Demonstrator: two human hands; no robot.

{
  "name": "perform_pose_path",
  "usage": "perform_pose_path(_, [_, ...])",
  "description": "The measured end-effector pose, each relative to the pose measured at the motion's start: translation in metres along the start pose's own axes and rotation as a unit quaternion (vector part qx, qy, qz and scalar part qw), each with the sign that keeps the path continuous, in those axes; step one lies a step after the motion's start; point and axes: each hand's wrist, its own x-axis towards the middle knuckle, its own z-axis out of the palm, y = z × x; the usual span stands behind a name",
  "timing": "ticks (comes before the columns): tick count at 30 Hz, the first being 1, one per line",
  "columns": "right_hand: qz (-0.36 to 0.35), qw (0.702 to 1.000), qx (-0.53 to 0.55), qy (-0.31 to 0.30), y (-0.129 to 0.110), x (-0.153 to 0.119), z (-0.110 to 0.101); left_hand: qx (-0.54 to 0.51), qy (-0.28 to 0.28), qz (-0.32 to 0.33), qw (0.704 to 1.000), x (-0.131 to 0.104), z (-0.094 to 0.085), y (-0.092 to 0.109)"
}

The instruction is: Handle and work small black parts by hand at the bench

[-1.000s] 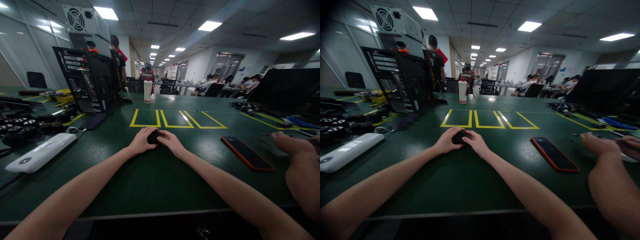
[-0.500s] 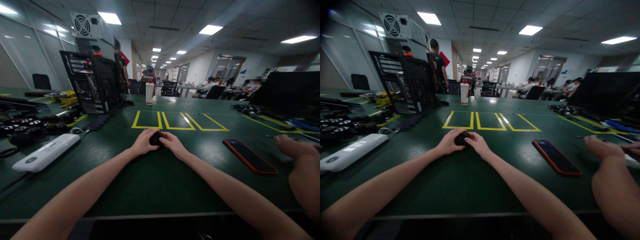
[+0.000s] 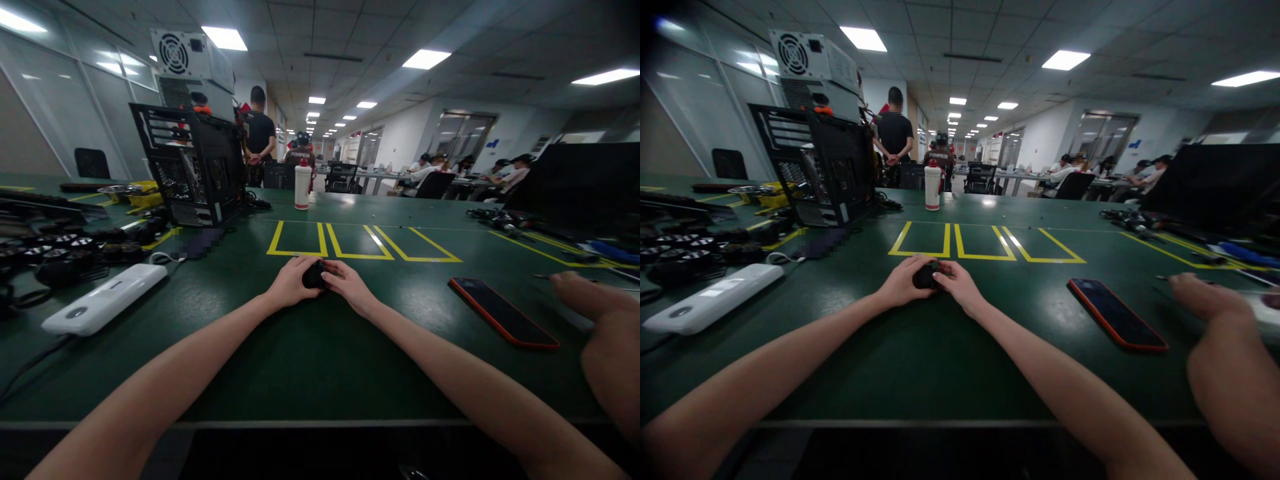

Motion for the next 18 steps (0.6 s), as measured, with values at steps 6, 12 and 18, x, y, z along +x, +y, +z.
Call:
perform_pose_path(6, [-0.058,0.998,0.009,-0.031,-0.0009,-0.0059,-0.0025,0.008,-0.002,-0.003,1.0,-0.0001,0.0015,-0.0017])
perform_pose_path(12, [-0.051,0.999,-0.004,0.005,0.0012,-0.0015,-0.0004,0.013,-0.005,-0.004,1.0,0.0002,0.0025,-0.0028])
perform_pose_path(18, [-0.028,0.999,0.015,-0.025,0.0024,-0.0002,-0.0031,0.005,0.0,0.001,1.0,0.0006,0.0017,-0.0016])
